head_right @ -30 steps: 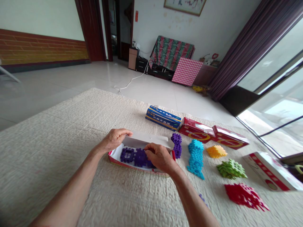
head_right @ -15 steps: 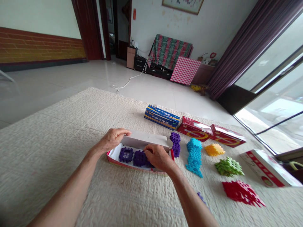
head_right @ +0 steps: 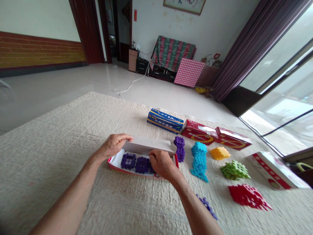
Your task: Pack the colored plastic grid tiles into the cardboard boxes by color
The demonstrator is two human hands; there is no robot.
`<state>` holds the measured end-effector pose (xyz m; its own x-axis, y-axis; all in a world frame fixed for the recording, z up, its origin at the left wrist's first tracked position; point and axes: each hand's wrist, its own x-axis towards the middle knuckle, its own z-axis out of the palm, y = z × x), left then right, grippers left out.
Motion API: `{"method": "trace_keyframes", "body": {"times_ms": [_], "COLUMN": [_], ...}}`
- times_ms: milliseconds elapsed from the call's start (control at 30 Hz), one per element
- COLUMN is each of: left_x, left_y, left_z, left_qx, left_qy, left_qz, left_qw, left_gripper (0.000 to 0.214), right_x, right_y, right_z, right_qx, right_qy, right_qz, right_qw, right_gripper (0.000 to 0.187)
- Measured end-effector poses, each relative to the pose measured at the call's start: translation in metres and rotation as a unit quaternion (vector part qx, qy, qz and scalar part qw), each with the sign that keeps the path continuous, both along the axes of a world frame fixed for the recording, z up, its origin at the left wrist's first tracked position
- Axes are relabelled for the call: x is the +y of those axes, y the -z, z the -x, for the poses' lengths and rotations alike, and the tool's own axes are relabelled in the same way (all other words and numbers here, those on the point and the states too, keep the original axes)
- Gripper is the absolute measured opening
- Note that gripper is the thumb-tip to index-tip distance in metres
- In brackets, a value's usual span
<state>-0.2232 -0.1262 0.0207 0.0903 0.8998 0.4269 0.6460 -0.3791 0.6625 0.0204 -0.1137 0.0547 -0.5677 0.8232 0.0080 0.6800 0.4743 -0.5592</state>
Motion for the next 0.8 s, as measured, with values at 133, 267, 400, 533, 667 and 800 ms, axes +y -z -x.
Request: {"method": "trace_keyframes", "body": {"times_ms": [133, 267, 400, 533, 667, 800], "left_x": [0.000, 0.000, 0.002, 0.004, 0.005, 0.005], "left_y": [-0.001, -0.001, 0.003, 0.007, 0.010, 0.012], "left_z": [0.000, 0.001, 0.003, 0.006, 0.008, 0.009], "left_qx": [0.004, 0.013, 0.019, 0.013, 0.020, 0.022], "left_qy": [0.001, 0.001, 0.003, -0.006, -0.012, -0.019], "left_qz": [0.003, 0.019, 0.026, 0.043, 0.055, 0.056], "left_qw": [1.000, 1.000, 0.999, 0.999, 0.998, 0.998], "left_gripper": [0.038, 0.038, 0.037, 0.037, 0.035, 0.034], "right_x": [0.000, 0.016, 0.035, 0.040, 0.036, 0.035], "right_y": [-0.012, -0.017, -0.001, 0.027, 0.049, 0.059], "right_z": [-0.018, -0.066, -0.118, -0.135, -0.123, -0.113], "right_qx": [0.037, 0.087, 0.060, 0.019, -0.022, -0.063], "right_qy": [0.023, 0.149, 0.252, 0.236, 0.218, 0.224], "right_qz": [-0.068, -0.140, -0.188, -0.184, -0.184, -0.197], "right_qw": [0.997, 0.975, 0.947, 0.954, 0.958, 0.952], "right_gripper": [0.023, 0.024, 0.022, 0.024, 0.034, 0.039]}}
